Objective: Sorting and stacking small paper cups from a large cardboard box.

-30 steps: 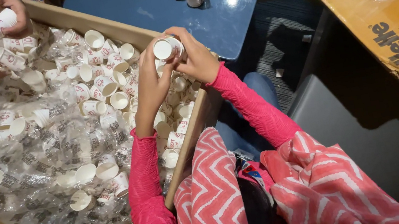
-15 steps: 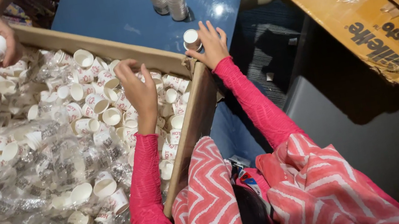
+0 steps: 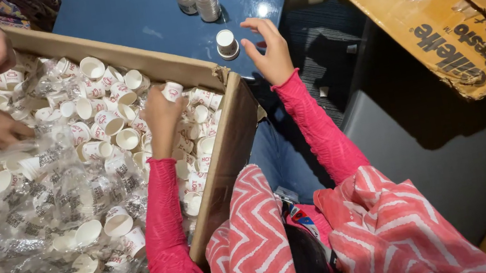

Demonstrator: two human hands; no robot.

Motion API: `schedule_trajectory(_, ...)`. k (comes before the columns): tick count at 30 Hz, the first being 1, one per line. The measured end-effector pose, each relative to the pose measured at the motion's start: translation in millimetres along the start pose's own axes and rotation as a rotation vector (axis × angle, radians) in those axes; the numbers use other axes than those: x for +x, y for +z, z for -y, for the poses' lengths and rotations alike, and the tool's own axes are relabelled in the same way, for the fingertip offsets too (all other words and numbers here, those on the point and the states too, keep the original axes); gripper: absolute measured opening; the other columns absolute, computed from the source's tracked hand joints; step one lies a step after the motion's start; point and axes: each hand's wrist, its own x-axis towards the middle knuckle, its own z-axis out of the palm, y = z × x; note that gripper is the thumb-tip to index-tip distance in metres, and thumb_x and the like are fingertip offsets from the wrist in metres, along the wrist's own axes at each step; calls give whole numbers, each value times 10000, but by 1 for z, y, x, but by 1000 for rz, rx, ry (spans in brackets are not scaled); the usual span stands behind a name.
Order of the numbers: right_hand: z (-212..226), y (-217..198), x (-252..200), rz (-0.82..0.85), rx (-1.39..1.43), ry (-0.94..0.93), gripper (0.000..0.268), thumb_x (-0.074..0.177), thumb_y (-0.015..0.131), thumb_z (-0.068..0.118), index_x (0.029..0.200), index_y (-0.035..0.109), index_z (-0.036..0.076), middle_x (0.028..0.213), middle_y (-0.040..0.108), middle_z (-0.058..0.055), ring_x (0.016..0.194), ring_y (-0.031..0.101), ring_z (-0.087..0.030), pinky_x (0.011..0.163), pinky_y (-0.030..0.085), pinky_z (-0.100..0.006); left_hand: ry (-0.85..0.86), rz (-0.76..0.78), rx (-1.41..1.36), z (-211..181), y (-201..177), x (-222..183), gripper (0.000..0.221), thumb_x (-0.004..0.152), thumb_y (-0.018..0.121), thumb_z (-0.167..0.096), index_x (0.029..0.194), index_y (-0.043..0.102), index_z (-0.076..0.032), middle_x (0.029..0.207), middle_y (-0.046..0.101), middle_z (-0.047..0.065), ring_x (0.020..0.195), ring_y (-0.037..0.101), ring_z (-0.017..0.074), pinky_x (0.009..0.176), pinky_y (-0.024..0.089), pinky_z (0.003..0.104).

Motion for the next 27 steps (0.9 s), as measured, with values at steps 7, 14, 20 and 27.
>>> schedule_trajectory(7, 111, -11, 5, 421, 587, -50, 488, 1014, 699, 94, 1456, 494, 85, 1411, 594, -68, 1278, 627, -163, 1079, 550, -310, 411, -214, -536, -107, -132, -25, 439, 939, 802, -26, 1309, 565, -12, 1231, 644, 131, 1125, 654, 216, 961, 539, 348)
schedule_trajectory(14, 94, -12, 25, 256, 376, -330, 464, 1042, 714, 60, 1465, 523, 71, 1473, 574, -117, 1363, 594, -197, 1115, 537, -330, 634, -269, -440, -164, -86, -70, 601, 1068, 616, -2, 1593, 325, -31, 1657, 253, 275, 1431, 511, 424, 1156, 497, 405)
schedule_trajectory(20, 16, 16, 40, 113, 69, -409, 486, 978, 742, 28, 1431, 573, 75, 1327, 643, -135, 1221, 671, -283, 1027, 558, -378, 300, -12, -107, -71, -31, -42, 743, 969, 659, -167, 1582, 283, 22, 1626, 239, 379, 1116, 613, 474, 1028, 440, 541)
schedule_trajectory(27, -44, 68, 20, 149, -43, -166, 455, 897, 735, 58, 1330, 612, 124, 1183, 629, -164, 1038, 704, -333, 899, 568, -399, 177, 115, -11, -2, 5, -28, 459, 917, 693, -184, 1338, 600, -28, 1270, 642, 233, 1137, 634, 437, 942, 472, 561)
